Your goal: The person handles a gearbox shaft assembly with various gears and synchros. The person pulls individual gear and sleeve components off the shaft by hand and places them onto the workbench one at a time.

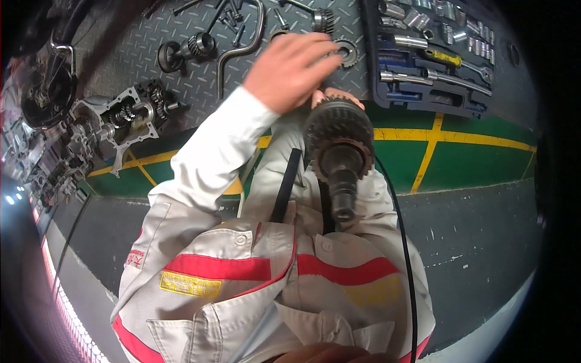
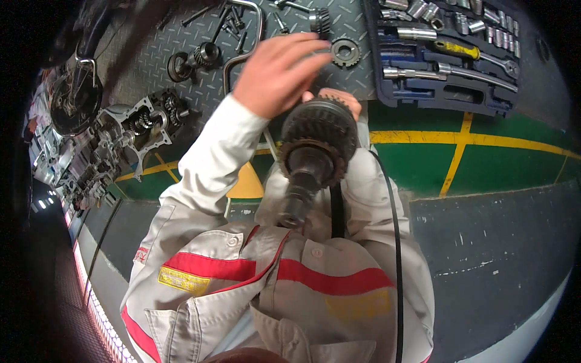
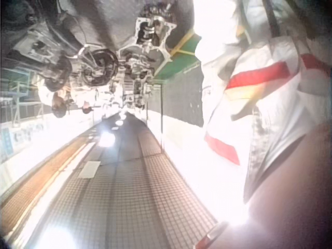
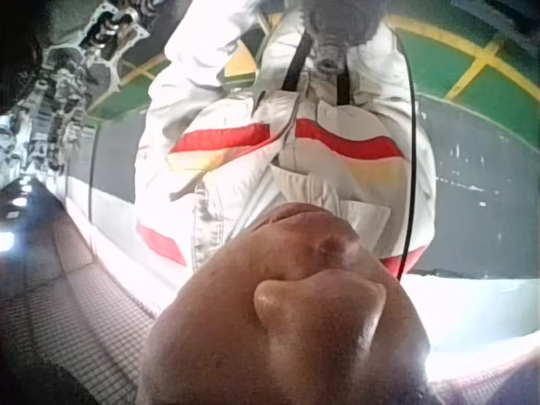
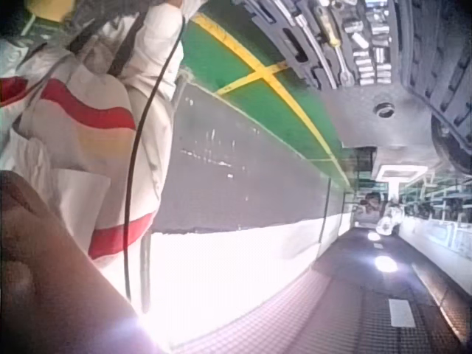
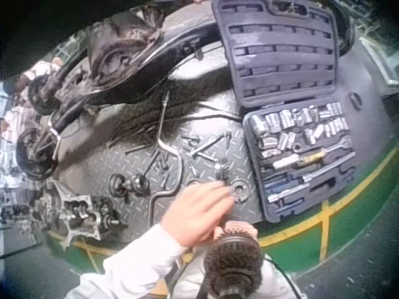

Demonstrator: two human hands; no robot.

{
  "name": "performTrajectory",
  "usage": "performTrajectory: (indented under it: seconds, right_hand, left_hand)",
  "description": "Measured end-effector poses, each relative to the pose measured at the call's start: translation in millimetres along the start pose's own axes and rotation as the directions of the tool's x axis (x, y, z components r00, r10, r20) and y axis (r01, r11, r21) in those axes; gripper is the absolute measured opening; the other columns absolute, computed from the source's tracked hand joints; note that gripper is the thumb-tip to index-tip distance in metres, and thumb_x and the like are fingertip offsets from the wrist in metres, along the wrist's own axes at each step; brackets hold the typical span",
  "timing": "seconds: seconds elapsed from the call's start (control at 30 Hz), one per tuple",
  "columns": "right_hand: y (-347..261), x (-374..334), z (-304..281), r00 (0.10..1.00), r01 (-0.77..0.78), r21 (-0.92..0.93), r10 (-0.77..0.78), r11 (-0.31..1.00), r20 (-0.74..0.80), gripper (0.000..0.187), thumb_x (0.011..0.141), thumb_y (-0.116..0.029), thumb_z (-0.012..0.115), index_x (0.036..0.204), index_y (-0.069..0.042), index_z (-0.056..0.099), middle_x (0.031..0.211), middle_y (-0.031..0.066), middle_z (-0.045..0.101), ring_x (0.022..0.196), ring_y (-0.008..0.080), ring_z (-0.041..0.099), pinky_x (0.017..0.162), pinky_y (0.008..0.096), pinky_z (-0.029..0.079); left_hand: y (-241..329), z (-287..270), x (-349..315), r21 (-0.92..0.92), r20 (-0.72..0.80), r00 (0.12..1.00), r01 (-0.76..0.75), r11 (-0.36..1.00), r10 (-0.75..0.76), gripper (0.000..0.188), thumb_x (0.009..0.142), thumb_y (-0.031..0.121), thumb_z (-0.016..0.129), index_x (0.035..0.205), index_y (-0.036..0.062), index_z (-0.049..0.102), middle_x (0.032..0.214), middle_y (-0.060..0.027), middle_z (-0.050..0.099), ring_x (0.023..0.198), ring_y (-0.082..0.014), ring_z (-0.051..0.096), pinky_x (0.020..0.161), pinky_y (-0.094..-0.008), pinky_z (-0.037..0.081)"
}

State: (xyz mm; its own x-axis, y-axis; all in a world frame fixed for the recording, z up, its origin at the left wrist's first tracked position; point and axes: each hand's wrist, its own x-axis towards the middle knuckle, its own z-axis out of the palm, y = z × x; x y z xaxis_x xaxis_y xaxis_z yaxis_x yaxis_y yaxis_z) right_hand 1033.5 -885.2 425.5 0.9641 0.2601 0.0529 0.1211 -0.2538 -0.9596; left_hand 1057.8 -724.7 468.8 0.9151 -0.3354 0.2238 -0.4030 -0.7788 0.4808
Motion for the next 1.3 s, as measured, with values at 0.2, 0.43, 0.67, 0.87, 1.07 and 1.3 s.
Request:
performTrajectory:
  seconds: [0.2, 0.43, 0.67, 0.87, 1.07, 1.3]
  right_hand:
    - [2.4, -15.0, -27.0, 0.956, -0.269, -0.409, 0.293, 0.872, -0.004, 0.039, 0.069, -0.010, 0.075, 0.052, -0.005, 0.039, 0.049, 0.0014, 0.036, 0.045, 0.0149, 0.039, 0.047, 0.0280, 0.037]
    - [18.4, -16.1, -20.5, 0.954, -0.298, -0.238, 0.278, 0.924, -0.116, 0.022, 0.070, -0.014, 0.078, 0.074, 0.000, 0.062, 0.070, 0.0039, 0.065, 0.067, 0.0172, 0.063, 0.067, 0.0325, 0.051]
    - [20.5, 3.9, -15.0, 0.998, -0.034, 0.275, 0.045, 0.961, -0.033, 0.020, 0.079, -0.019, 0.067, 0.086, -0.001, 0.063, 0.080, 0.0078, 0.066, 0.074, 0.0175, 0.064, 0.071, 0.0325, 0.053]
    - [67.0, 16.4, 27.5, 0.984, 0.035, 0.777, -0.156, 0.629, 0.082, 0.025, 0.087, -0.023, 0.057, 0.095, -0.001, 0.064, 0.088, 0.0112, 0.067, 0.079, 0.0178, 0.065, 0.074, 0.0324, 0.055]
    - [62.7, 35.1, 25.7, 0.955, 0.203, 0.425, -0.275, 0.882, 0.114, 0.011, 0.068, -0.010, 0.065, 0.071, 0.000, 0.060, 0.067, 0.0098, 0.060, 0.058, 0.0237, 0.059, 0.055, 0.0317, 0.046]
    - [55.0, 46.1, 25.8, 0.937, 0.288, 0.457, -0.346, 0.842, 0.048, 0.013, 0.063, -0.006, 0.066, 0.068, 0.002, 0.057, 0.065, 0.0131, 0.058, 0.056, 0.0290, 0.058, 0.051, 0.0334, 0.045]
  left_hand:
    - [0.9, 65.3, 39.7, 0.450, 0.265, 0.959, -0.216, 0.867, 0.102, 0.038, 0.078, 0.016, 0.055, 0.115, 0.0078, 0.054, 0.118, -0.0115, 0.056, 0.118, -0.0251, 0.049, 0.108, -0.0363, 0.030]
    - [2.4, -10.5, 40.0, 0.045, 0.238, 0.971, 0.010, 0.999, -0.021, 0.055, 0.064, 0.020, 0.079, 0.112, 0.0068, 0.057, 0.108, -0.0121, 0.061, 0.107, -0.0282, 0.056, 0.106, -0.0445, 0.034]
    - [73.5, -137.2, 17.0, -0.449, 0.056, 0.950, 0.300, 0.842, -0.308, 0.076, 0.059, 0.025, 0.083, 0.119, -0.0091, 0.051, 0.113, -0.0240, 0.056, 0.108, -0.0334, 0.055, 0.095, -0.0410, 0.042]
    - [98.5, -142.2, 41.7, -0.206, 0.014, 0.967, 0.252, 0.945, -0.255, 0.071, 0.055, 0.023, 0.084, 0.112, -0.0105, 0.057, 0.103, -0.0238, 0.057, 0.093, -0.0321, 0.059, 0.081, -0.0378, 0.048]
    - [99.3, -153.9, 39.0, -0.134, 0.039, 0.942, 0.335, 0.933, -0.333, 0.071, 0.054, 0.020, 0.084, 0.113, -0.0099, 0.057, 0.105, -0.0225, 0.055, 0.090, -0.0288, 0.058, 0.078, -0.0343, 0.048]
    - [106.5, -142.4, 51.7, -0.042, 0.139, 0.901, 0.420, 0.907, -0.411, 0.067, 0.052, 0.011, 0.084, 0.113, -0.0043, 0.060, 0.103, -0.0173, 0.055, 0.091, -0.0262, 0.058, 0.077, -0.0316, 0.048]
